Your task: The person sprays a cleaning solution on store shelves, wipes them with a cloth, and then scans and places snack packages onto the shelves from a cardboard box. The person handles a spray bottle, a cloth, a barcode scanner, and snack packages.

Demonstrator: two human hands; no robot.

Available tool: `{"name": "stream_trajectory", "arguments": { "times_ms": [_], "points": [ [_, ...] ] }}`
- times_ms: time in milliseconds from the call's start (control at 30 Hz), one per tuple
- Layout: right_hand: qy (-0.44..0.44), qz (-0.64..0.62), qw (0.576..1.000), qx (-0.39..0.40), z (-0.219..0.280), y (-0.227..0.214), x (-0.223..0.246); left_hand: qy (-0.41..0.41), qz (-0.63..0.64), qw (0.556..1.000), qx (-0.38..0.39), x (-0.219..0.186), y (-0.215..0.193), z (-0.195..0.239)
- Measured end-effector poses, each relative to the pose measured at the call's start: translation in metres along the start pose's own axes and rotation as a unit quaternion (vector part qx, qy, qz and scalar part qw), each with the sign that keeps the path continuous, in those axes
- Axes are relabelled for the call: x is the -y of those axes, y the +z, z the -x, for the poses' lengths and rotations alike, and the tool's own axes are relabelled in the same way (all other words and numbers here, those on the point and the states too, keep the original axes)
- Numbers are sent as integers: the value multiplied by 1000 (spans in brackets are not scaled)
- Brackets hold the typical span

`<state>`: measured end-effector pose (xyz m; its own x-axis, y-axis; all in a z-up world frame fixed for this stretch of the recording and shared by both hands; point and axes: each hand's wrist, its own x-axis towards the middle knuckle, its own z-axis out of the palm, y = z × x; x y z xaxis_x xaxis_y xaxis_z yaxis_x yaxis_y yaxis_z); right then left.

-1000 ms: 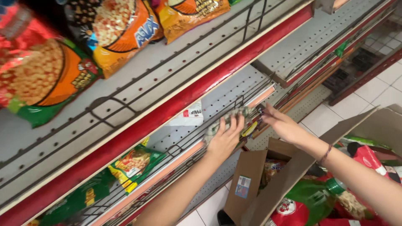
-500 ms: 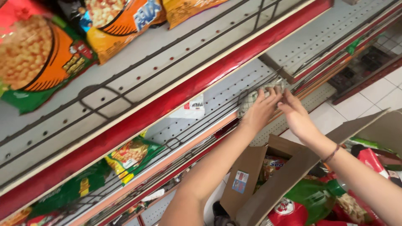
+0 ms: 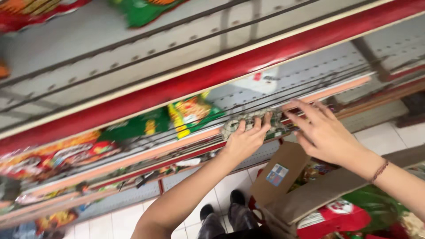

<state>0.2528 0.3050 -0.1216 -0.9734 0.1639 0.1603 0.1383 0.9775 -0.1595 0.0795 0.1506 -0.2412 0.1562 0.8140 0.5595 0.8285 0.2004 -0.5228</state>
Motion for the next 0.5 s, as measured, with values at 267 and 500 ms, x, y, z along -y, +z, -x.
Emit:
{"name": "stream_trajectory", "arguments": {
  "times_ms": [267, 500],
  "points": [
    [-238, 27, 971, 16, -56, 37, 122, -48, 19, 999, 16, 60, -14, 121],
    [-318, 45, 944, 80, -101, 67, 204, -136, -35, 989, 35, 119, -52, 226]
  ]
}}
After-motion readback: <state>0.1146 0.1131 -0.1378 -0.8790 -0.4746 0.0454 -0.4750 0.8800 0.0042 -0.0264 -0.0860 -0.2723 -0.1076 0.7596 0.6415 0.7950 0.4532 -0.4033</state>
